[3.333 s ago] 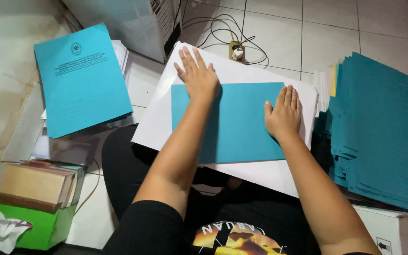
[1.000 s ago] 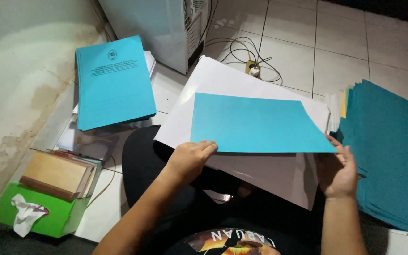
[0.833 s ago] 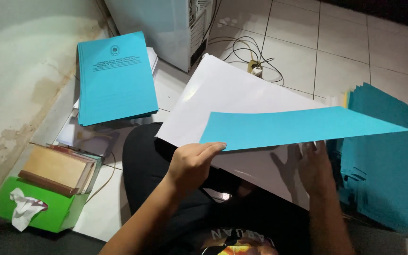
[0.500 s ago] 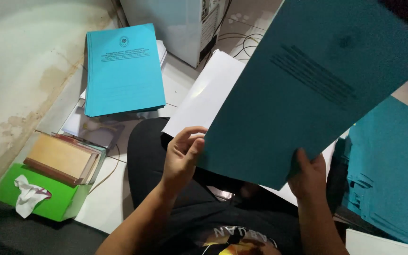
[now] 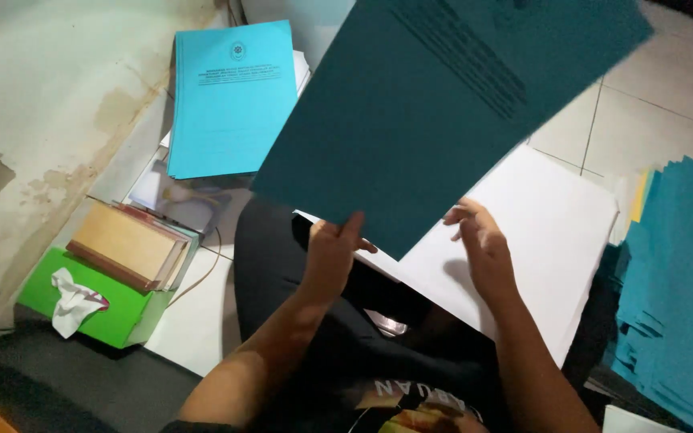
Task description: Manually folding blue paper folders using a white sheet as a template on the floor.
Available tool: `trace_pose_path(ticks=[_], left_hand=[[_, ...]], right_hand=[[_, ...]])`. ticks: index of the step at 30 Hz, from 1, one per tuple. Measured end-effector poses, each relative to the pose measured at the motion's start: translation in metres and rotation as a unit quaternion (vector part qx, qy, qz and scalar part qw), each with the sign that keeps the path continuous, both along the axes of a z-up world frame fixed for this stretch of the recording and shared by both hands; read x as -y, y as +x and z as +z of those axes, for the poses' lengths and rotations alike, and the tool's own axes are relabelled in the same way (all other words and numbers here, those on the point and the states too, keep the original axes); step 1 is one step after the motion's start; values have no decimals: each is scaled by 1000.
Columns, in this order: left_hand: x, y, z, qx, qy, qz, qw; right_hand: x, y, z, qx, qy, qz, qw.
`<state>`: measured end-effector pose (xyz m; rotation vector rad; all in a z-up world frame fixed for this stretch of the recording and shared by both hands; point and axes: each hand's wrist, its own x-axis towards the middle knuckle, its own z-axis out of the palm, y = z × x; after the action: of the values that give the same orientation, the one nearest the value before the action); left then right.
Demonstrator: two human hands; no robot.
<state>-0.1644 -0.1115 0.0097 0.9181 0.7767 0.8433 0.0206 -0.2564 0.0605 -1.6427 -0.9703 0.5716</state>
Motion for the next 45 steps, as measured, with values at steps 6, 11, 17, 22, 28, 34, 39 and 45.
trace_pose_path(ticks=[6,11,17,22,28,34,39,45], left_hand=[[-80,-16,-1,52,-73,225,970],[-185,-23,-68,39,-78,248,965],[-232,-21,-115,4,-130,245,961],[-245,-23,-140,-15,-118,273,955],[-244,-21,-141,14,-100,297,949],[-195,-30,-104,-16,-23,240,970],[-123,-35,-46,-302,228,22,925],[-65,-27,28,-448,317,-145,824]], right_hand=[[8,-8,-39,254,-101,-14,962],[7,-17,-31,301,-100,-10,948],[7,-15,-31,307,-111,-3,945],[6,-15,-29,298,-104,0,949],[8,-11,-37,295,-94,1,951],[11,-12,-35,299,-107,2,948],[12,-12,-46,408,-103,39,906],[52,-29,-7,416,-232,144,867]])
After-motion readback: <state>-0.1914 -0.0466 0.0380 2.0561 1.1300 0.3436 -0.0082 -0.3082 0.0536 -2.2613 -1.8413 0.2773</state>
